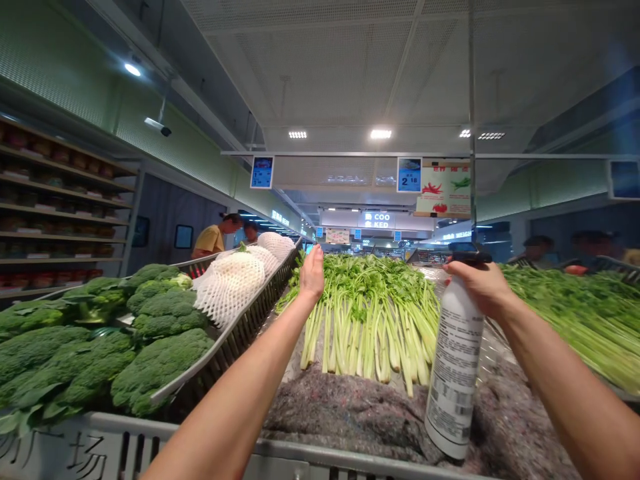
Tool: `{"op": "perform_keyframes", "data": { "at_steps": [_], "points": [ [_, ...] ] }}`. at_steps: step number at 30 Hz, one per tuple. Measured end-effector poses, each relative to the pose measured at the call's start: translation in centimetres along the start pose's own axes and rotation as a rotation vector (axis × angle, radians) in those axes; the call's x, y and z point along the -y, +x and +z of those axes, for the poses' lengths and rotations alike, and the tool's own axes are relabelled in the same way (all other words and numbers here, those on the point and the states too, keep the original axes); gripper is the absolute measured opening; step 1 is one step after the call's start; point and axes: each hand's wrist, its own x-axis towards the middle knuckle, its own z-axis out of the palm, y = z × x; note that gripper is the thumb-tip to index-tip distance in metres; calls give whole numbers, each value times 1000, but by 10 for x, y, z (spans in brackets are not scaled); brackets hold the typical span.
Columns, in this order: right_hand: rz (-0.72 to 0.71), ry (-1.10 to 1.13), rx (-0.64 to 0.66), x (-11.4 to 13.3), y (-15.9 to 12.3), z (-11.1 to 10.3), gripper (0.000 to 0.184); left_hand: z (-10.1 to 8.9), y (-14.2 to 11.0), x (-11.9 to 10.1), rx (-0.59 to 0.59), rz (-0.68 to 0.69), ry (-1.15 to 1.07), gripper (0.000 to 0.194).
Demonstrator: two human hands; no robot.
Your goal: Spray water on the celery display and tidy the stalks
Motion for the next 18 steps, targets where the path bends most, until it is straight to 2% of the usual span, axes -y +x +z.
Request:
{"op": "perform_keyframes", "data": {
  "at_steps": [3, 7, 12, 18],
  "points": [
    [44, -11, -54, -8, 8, -18, 21, 5, 1, 0, 2, 13, -24, 48],
    [62, 30, -20, -7, 7, -32, 23, 15, 0, 0, 7, -20, -27, 51],
    [-2, 35, -3, -4, 3, -36, 22, 25, -8, -2, 41, -14, -53, 52],
    [-31, 24, 38, -1, -8, -34, 22, 24, -7, -6, 31, -31, -9, 51]
  ]
}}
